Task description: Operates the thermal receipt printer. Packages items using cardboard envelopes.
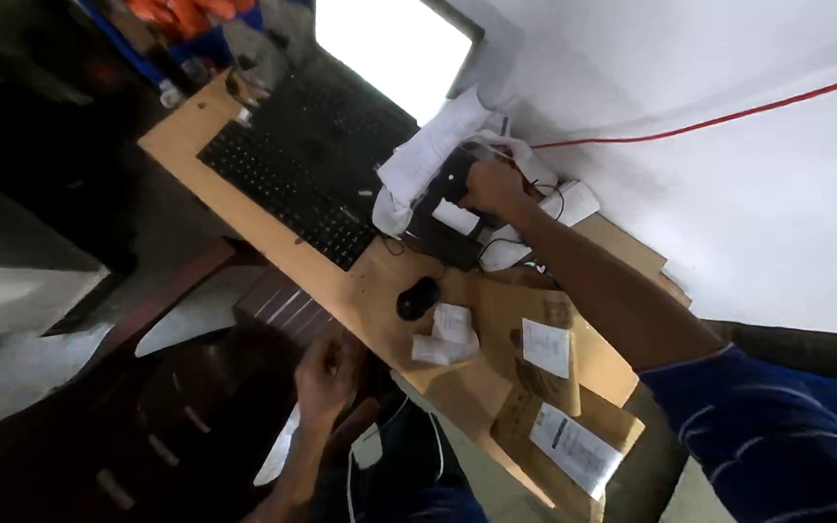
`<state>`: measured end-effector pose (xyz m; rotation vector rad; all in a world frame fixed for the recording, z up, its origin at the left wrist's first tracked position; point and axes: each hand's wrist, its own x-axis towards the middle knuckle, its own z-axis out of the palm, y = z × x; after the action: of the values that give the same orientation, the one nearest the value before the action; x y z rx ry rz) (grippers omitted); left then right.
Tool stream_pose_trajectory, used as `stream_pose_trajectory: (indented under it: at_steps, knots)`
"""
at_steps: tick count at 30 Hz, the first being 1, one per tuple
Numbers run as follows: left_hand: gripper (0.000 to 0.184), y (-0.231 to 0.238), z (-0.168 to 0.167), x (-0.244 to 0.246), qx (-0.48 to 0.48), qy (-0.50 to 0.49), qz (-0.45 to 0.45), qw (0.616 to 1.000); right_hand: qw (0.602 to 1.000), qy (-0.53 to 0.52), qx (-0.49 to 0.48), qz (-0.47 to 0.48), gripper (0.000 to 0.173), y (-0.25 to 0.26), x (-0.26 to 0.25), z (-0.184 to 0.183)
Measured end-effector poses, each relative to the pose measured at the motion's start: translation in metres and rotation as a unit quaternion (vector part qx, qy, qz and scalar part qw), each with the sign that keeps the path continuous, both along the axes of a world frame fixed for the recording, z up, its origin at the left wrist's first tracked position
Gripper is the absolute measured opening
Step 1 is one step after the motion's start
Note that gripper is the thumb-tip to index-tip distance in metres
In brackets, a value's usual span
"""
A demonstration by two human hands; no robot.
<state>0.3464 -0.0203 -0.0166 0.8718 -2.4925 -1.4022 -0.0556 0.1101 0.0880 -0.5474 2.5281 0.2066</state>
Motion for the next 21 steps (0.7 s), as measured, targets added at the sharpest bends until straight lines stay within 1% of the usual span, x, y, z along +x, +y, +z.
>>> stream_pose_trajectory:
  at_steps: [1,2,5,7,9,12,14,16,19,21]
  knots:
    - [0.036,0.008,-0.002,0.014,0.001,-0.008,0.016,1.000,1.000,0.007,0.001,0.006,0.043,-0.002,0.004,0.001]
    - [0.034,0.014,-0.003,0.021,-0.003,-0.013,0.012,1.000,1.000,0.013,-0.001,0.017,0.043,-0.003,0.003,0.004]
    - [0.031,0.024,-0.001,0.030,0.003,-0.022,-0.052,0.998,0.998,-0.018,-0.008,0.062,0.044,0.006,-0.009,0.010]
    - [0.029,0.021,0.001,0.042,0.008,-0.029,-0.068,0.997,0.994,-0.050,-0.036,0.088,0.041,0.015,-0.019,0.012]
    - [0.027,0.011,0.002,0.060,0.008,-0.050,-0.049,0.998,0.989,-0.066,-0.103,0.083,0.036,0.021,-0.026,0.028]
    - [0.025,-0.010,-0.002,0.102,0.022,-0.086,0.014,0.996,0.973,-0.027,-0.226,0.032,0.033,0.028,-0.017,0.047]
    - [0.025,-0.022,-0.006,0.129,0.019,-0.090,0.052,0.994,0.967,-0.018,-0.253,0.040,0.034,0.029,-0.008,0.055]
    - [0.024,-0.030,-0.008,0.154,0.021,-0.095,0.083,0.992,0.969,-0.046,-0.234,0.067,0.038,0.031,-0.002,0.053]
    - [0.025,-0.038,-0.013,0.184,0.012,-0.077,0.113,0.991,0.974,-0.092,-0.201,0.054,0.042,0.032,0.006,0.037]
    - [0.026,-0.037,-0.012,0.195,0.017,-0.082,0.142,0.986,0.978,-0.095,-0.178,0.047,0.046,0.030,0.008,0.028]
